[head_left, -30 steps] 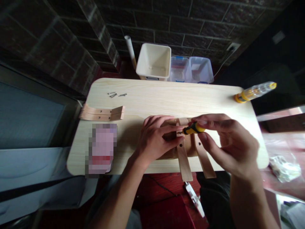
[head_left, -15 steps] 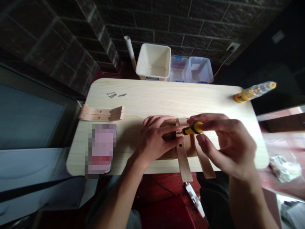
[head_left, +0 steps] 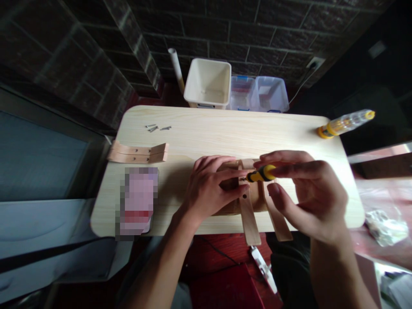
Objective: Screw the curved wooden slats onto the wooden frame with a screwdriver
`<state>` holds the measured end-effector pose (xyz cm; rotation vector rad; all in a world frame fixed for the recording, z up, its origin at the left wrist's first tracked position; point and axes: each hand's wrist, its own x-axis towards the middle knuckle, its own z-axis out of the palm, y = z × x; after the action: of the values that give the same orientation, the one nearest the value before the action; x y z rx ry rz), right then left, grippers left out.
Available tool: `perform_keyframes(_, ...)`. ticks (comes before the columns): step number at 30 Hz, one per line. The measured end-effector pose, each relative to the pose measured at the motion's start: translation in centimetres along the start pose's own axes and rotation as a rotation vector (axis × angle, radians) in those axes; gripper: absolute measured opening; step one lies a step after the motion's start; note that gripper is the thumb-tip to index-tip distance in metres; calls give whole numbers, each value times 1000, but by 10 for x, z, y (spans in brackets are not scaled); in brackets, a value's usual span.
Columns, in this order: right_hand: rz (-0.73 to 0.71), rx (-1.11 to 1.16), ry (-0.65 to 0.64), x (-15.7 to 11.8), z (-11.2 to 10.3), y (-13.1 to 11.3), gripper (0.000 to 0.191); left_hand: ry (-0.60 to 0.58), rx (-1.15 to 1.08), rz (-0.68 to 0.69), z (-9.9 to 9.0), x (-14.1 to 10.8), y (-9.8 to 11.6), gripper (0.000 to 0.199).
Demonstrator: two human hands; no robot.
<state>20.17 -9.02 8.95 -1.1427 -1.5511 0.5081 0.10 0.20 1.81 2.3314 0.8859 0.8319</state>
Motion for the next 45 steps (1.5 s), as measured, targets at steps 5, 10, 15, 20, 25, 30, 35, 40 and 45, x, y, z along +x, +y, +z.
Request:
perform_keyframes(5, 3, 26, -14, -1, -1, 1, 46, -2, 10, 11, -1, 0, 1, 26)
perform_keyframes(10, 12, 43, 3, 0, -1, 4, 48, -10, 18, 14, 0, -1, 0, 25)
perform_keyframes(15, 14, 40, 21, -1, -2, 3, 47, -6, -1, 14, -1, -2, 0, 24)
perform_keyframes(20, 12, 67, 0, -2, -2, 1, 48, -17, 1, 18, -2, -1, 1, 24)
perform_keyframes(25, -6, 73, 4, -3, -3, 5, 50, -11, -2, 13, -1, -1, 0, 26)
perform_keyframes(30, -5, 59, 6, -2, -3, 7, 48, 7, -5, 8, 1, 0, -1, 28)
perform_keyframes(35, 1, 57, 21, -2, 0, 3, 42, 0, -2, 12, 0, 0, -1, 28)
perform_keyframes(40, 5, 80, -5, -4, -2, 3, 44, 0, 8, 29, -1, 0, 0, 28)
perform_keyframes(45, 9, 73, 1, -3, -3, 5, 45, -2, 12, 18, 1, 0, 0, 25)
